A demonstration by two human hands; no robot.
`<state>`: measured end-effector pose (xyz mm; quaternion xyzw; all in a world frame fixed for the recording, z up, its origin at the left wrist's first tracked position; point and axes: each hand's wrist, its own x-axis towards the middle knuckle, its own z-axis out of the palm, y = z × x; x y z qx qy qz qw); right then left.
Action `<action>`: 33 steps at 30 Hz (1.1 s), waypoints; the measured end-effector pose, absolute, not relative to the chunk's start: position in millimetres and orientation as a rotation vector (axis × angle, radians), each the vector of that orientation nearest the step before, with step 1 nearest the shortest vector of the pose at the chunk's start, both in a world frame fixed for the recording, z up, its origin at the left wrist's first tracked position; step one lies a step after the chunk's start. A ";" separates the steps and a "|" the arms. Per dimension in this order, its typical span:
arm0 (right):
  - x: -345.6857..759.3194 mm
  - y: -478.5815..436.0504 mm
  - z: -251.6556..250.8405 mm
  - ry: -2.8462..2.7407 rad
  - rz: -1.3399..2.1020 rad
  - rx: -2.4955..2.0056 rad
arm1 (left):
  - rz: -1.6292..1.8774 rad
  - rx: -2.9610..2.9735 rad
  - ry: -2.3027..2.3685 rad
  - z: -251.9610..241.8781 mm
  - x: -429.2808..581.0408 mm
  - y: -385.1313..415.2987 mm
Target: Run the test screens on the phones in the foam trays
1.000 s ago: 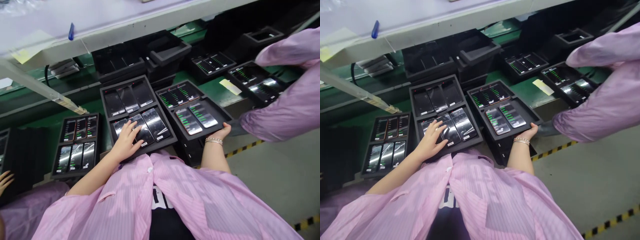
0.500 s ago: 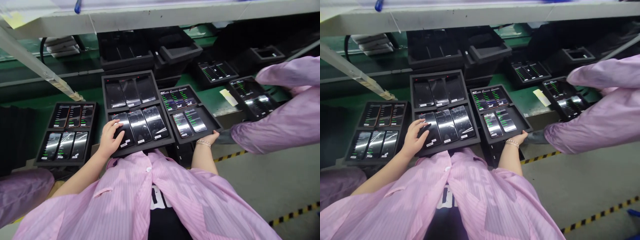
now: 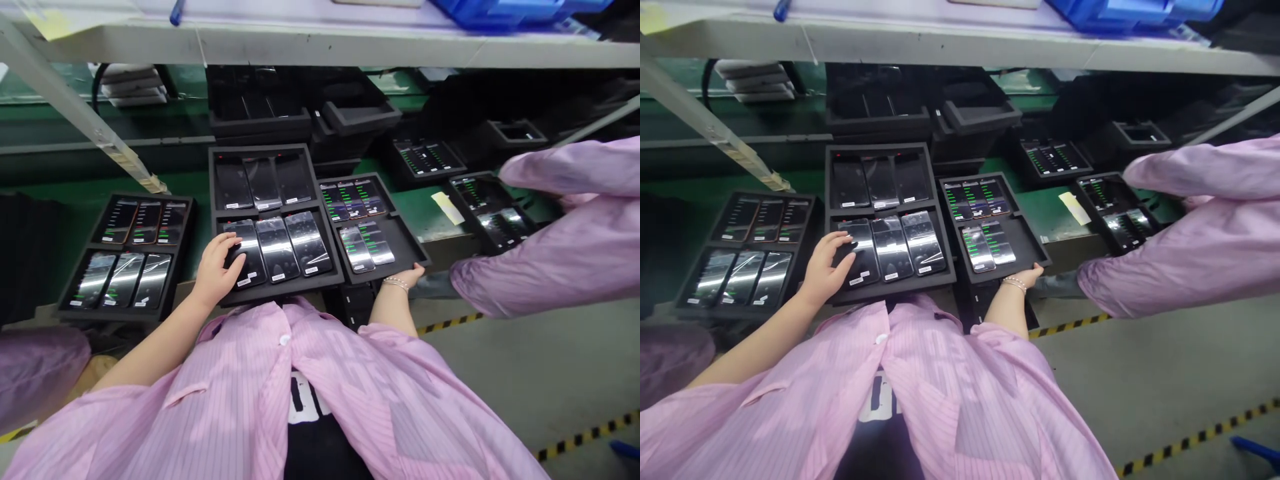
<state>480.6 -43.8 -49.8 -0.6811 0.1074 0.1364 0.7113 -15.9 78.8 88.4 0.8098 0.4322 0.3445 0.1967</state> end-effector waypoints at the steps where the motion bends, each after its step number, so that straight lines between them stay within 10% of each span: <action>1: 479.8 -44.7 -54.0 0.256 0.285 -1.563 | 0.978 2.268 1.214 87.9 -15.9 78.8; 15: 447.6 -45.1 -30.3 -0.291 0.047 -2.172 | 0.234 2.605 1.314 104.9 8.5 89.5; 23: 351.1 48.3 -29.6 -1.805 0.177 -2.381 | 0.335 2.598 1.410 104.9 26.1 127.3; 33: 370.5 88.2 -35.0 -1.917 0.250 -2.438 | 0.506 2.603 1.385 97.4 16.6 117.8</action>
